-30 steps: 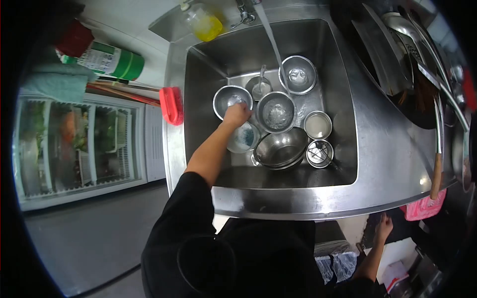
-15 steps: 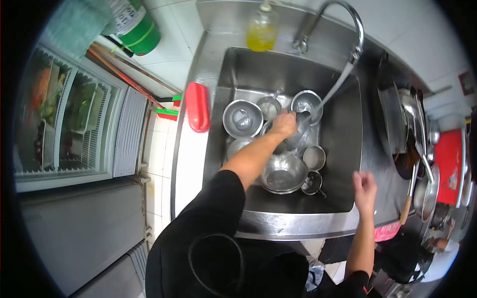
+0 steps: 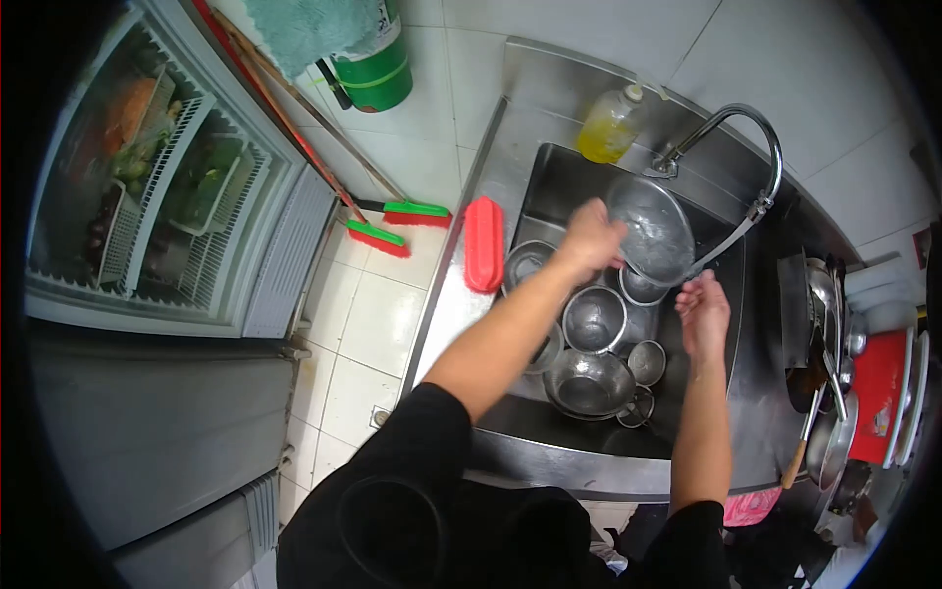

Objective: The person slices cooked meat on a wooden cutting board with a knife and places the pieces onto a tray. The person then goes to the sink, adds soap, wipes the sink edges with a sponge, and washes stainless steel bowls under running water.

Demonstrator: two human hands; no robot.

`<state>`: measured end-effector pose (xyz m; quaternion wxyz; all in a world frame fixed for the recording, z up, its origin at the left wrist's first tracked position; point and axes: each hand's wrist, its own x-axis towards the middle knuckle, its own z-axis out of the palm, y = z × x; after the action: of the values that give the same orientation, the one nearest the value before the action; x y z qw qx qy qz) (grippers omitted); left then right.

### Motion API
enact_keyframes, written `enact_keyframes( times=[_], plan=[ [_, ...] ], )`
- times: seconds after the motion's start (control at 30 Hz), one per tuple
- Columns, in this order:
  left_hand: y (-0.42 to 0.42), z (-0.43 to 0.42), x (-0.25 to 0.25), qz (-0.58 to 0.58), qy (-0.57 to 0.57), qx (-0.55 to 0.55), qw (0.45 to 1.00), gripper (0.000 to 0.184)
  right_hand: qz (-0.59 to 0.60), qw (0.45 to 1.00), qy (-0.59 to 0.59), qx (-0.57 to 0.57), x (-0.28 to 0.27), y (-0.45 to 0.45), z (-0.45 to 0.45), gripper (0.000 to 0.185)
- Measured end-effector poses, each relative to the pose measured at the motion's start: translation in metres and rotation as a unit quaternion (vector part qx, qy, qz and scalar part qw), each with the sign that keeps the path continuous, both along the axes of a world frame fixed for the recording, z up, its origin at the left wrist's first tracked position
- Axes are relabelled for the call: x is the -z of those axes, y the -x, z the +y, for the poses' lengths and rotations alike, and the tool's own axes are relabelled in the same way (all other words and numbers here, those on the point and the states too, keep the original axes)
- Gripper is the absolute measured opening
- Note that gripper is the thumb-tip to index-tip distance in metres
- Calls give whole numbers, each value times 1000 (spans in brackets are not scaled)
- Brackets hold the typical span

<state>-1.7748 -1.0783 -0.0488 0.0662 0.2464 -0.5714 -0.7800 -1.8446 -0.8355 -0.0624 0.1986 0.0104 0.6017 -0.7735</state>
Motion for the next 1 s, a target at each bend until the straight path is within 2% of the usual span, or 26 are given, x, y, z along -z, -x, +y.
enact_keyframes(
  times=[0.07, 0.13, 0.2, 0.27, 0.3, 0.37, 0.4, 0.47, 0.57, 0.67, 0.73, 0.8, 0.87, 0.9, 1.0],
  plan=[
    [-18, -52, -19, 9, 26, -13, 1000, 18, 36, 992, -113, -39, 30, -12, -22, 22],
    [-39, -102, -48, -17, 85, -42, 995, 18, 116, 974, -169, -99, 65, -21, -58, 23],
    [-49, -146, -83, -58, 212, -32, 975, 18, 263, 906, -289, -162, 46, -38, -106, 21],
    [-37, -173, -123, -136, 447, 36, 884, 19, 341, 881, -274, -179, 35, -40, -159, 21],
    [-18, -187, -116, -84, 570, 17, 817, 18, 412, 854, -257, -186, 30, -37, -185, 23],
    [20, -204, -90, 30, 773, -22, 633, 17, 526, 783, -243, -225, 35, -22, -237, 31],
    [24, -201, -95, 42, 795, -11, 605, 17, 570, 741, -247, -256, 46, -11, -260, 37],
    [24, -192, -125, 68, 834, 9, 547, 18, 615, 623, -357, -324, 58, 4, -294, 58],
    [14, -201, -137, 139, 847, -37, 511, 14, 563, 567, -506, -325, 40, 27, -328, 73],
    [-18, -219, -131, 108, 830, -81, 540, 21, 436, 638, -595, -222, 39, 58, -354, 81],
    [-42, -241, -112, 102, 794, -99, 590, 20, 433, 655, -587, -195, 51, 47, -345, 80],
    [-64, -270, -83, 123, 789, -137, 586, 19, 463, 666, -558, -175, 61, 39, -325, 82],
    [-92, -294, -64, 128, 770, -141, 610, 25, 370, 823, -413, -120, 41, 28, -281, 87],
    [-104, -301, -58, 87, 740, -152, 649, 26, 316, 885, -329, -88, 27, 26, -266, 91],
    [-126, -291, -56, 21, 632, -183, 753, 25, 457, 807, -333, 169, -1, 55, -259, 99]
  ],
)
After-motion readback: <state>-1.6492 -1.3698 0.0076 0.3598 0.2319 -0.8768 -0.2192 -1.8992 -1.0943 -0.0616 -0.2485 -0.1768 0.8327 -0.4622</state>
